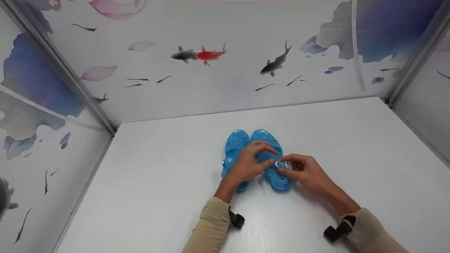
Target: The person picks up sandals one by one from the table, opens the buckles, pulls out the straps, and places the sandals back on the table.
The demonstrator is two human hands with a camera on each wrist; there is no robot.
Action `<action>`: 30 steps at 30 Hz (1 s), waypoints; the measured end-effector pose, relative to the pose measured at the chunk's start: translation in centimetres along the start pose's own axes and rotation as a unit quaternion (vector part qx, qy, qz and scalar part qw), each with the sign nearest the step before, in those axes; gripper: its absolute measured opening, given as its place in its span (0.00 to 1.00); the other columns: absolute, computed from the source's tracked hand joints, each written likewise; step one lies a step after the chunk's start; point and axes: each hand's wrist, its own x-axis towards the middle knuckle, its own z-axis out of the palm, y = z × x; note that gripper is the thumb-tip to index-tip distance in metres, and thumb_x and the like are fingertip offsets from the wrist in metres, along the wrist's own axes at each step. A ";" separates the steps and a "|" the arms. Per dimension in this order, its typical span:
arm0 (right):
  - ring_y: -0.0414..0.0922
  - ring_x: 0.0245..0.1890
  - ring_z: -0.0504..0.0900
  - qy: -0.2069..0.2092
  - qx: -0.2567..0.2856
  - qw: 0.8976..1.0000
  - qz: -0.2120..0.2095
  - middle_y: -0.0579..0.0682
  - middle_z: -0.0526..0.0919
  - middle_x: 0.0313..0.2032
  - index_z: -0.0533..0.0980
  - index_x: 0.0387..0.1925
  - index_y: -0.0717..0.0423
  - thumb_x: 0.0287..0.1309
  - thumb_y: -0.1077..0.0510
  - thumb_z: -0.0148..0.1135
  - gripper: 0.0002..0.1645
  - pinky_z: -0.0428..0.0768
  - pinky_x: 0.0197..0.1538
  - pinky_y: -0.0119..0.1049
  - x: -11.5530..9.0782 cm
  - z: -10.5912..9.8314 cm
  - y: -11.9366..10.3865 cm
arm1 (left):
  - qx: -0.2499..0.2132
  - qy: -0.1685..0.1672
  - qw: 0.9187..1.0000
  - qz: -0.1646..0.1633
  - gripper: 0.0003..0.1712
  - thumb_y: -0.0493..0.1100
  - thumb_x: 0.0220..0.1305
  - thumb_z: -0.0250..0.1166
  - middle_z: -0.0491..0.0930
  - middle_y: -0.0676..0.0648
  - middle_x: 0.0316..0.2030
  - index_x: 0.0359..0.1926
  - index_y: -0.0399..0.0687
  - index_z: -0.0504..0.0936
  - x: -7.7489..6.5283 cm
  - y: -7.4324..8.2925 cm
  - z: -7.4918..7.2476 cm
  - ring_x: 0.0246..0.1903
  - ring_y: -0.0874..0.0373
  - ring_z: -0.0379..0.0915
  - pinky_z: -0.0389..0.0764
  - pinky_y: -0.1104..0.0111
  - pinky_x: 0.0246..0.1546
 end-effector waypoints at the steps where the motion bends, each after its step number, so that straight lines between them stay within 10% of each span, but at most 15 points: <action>1: 0.48 0.40 0.75 -0.003 0.003 1.000 0.000 0.51 0.78 0.39 0.86 0.58 0.44 0.68 0.46 0.75 0.20 0.74 0.39 0.31 0.0 0.0 0.0 | 0.000 -0.004 1.000 0.000 0.13 0.45 0.76 0.70 0.83 0.52 0.64 0.59 0.57 0.88 0.0 0.0 -0.1 0.68 0.60 0.76 0.77 0.61 0.73; 15: 0.47 0.45 0.81 -0.030 -0.013 0.999 -0.004 0.51 0.88 0.51 0.85 0.60 0.52 0.71 0.47 0.73 0.21 0.81 0.47 0.27 0.2 -0.3 0.3 | 0.000 -0.070 0.997 -0.010 0.11 0.45 0.77 0.70 0.88 0.55 0.47 0.56 0.54 0.90 -0.1 0.1 -0.7 0.48 0.68 0.79 0.81 0.73 0.56; 30: 0.44 0.41 0.80 -0.032 -0.022 0.999 -0.020 0.50 0.86 0.44 0.87 0.57 0.50 0.72 0.50 0.72 0.17 0.79 0.44 0.28 0.4 -0.4 0.4 | 0.043 -0.047 0.998 -0.018 0.11 0.45 0.79 0.67 0.86 0.53 0.52 0.57 0.56 0.90 0.1 0.2 0.0 0.54 0.65 0.80 0.81 0.74 0.58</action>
